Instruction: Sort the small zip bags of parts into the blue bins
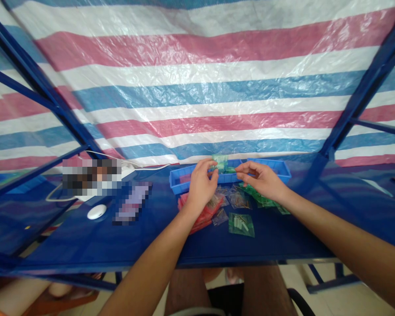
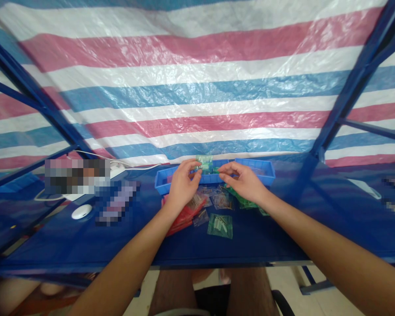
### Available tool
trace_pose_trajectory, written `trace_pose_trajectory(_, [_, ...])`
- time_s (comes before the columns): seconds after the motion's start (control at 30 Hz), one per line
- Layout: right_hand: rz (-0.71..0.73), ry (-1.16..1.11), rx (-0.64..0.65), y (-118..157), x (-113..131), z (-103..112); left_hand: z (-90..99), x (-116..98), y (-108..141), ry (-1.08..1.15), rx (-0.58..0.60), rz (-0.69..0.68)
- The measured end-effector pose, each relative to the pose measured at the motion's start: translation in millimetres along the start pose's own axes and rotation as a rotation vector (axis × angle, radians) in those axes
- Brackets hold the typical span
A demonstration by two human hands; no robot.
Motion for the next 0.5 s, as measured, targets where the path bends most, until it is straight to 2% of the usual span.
trace_pose_trajectory(0.13, [0.002, -0.008, 0.032, 0, 0, -2, -1.7, -1, 2, -0.091, 0.057, -0.011])
trace_pose_trajectory(0.33, [0.011, 0.049, 0.035, 2, 2, -2, 7.1, -11, 1, -0.160, 0.005, -0.094])
trace_pose_trajectory(0.43, [0.108, 0.189, 0.093, 4, 17, -7, 15.6, -15, 0, -0.158, -0.033, -0.100])
trace_pose_trajectory(0.5, [0.240, 0.276, 0.214, 7, 31, -16, 19.6, -17, -1, -0.167, -0.051, -0.114])
Point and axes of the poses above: each hand's wrist, its own y-axis away from the middle knuckle, its own z-axis out of the back of the hand, x = y × z, the point moved 4 cm from there along -y, towards the middle knuckle, and after that the axes turned 11 degrees about z, right-handed, at the moved point
